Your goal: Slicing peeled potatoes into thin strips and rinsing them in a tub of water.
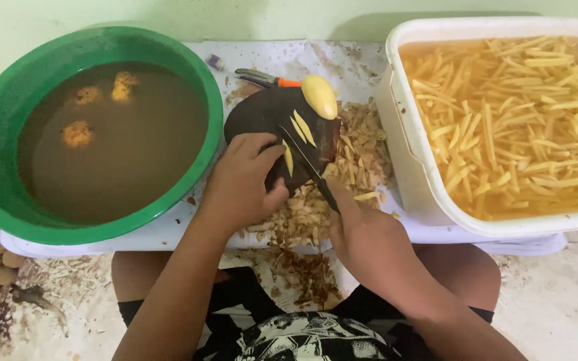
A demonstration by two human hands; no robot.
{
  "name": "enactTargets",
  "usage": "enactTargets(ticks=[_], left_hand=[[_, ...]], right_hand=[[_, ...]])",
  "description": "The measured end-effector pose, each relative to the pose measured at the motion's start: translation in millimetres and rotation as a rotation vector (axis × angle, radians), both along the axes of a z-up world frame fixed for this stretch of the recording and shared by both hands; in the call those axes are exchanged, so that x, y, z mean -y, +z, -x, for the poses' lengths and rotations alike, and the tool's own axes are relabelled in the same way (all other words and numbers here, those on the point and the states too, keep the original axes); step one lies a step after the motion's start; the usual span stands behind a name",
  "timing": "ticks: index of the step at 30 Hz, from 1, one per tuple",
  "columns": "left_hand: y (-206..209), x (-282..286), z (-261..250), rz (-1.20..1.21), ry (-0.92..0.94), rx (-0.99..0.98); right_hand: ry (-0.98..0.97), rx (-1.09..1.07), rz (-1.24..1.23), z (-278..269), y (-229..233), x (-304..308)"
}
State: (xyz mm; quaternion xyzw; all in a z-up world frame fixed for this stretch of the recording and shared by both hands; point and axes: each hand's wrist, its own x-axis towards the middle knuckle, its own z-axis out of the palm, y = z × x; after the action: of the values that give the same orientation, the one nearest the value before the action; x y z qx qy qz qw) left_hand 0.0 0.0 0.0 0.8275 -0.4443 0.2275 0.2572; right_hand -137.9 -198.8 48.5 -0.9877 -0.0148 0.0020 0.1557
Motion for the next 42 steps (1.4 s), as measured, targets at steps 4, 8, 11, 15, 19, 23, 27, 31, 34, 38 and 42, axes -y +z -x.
enactTargets(ticks=[4, 8, 11, 15, 19, 23, 27, 31, 34, 38, 42], left_hand=[[13.0, 5.2, 16.3, 0.098, 0.01, -0.108], [6.4, 3.0, 17.5, 0.071, 0.005, -0.057], [1.1, 5.8, 11.3, 0.1, 0.011, -0.065], [-5.6, 10.6, -0.4, 0.163, 0.017, -0.137], [-7.1, 10.1, -4.7, 0.124, 0.021, -0.149], [-10.0, 9.9, -5.6, 0.119, 0.065, -0.241], [-3.1, 10.4, -4.8, 0.153, 0.022, -0.193], [-5.2, 7.1, -7.7, 0.14, -0.002, -0.161], [-3.4, 5.2, -5.5, 0.138, -0.031, -0.155], [-4.3, 7.4, -1.4, 0.133, 0.038, -0.173], [-5.2, 9.9, 3.3, 0.234, 0.034, -0.143]], right_hand=[[-0.027, 0.102, -0.003, 10.1, -11.3, -1.7], [-0.076, 0.103, -0.085, 16.1, -12.4, -6.5], [-0.081, 0.093, -0.113, 17.5, -16.4, -8.5], [-0.117, 0.02, -0.132, 17.2, -16.6, -7.9], [-0.082, 0.12, -0.118, 20.8, -13.6, -8.4], [-0.09, 0.03, -0.179, 25.1, -5.3, -11.3], [-0.074, 0.012, -0.158, 24.8, -6.5, -13.2], [-0.086, 0.014, -0.169, 25.4, -5.8, -16.5], [-0.112, -0.014, -0.165, 26.1, -13.5, -15.7], [-0.086, -0.01, -0.151, 20.1, -23.9, -14.8], [-0.058, 0.031, -0.137, 15.3, -15.2, -13.9]])
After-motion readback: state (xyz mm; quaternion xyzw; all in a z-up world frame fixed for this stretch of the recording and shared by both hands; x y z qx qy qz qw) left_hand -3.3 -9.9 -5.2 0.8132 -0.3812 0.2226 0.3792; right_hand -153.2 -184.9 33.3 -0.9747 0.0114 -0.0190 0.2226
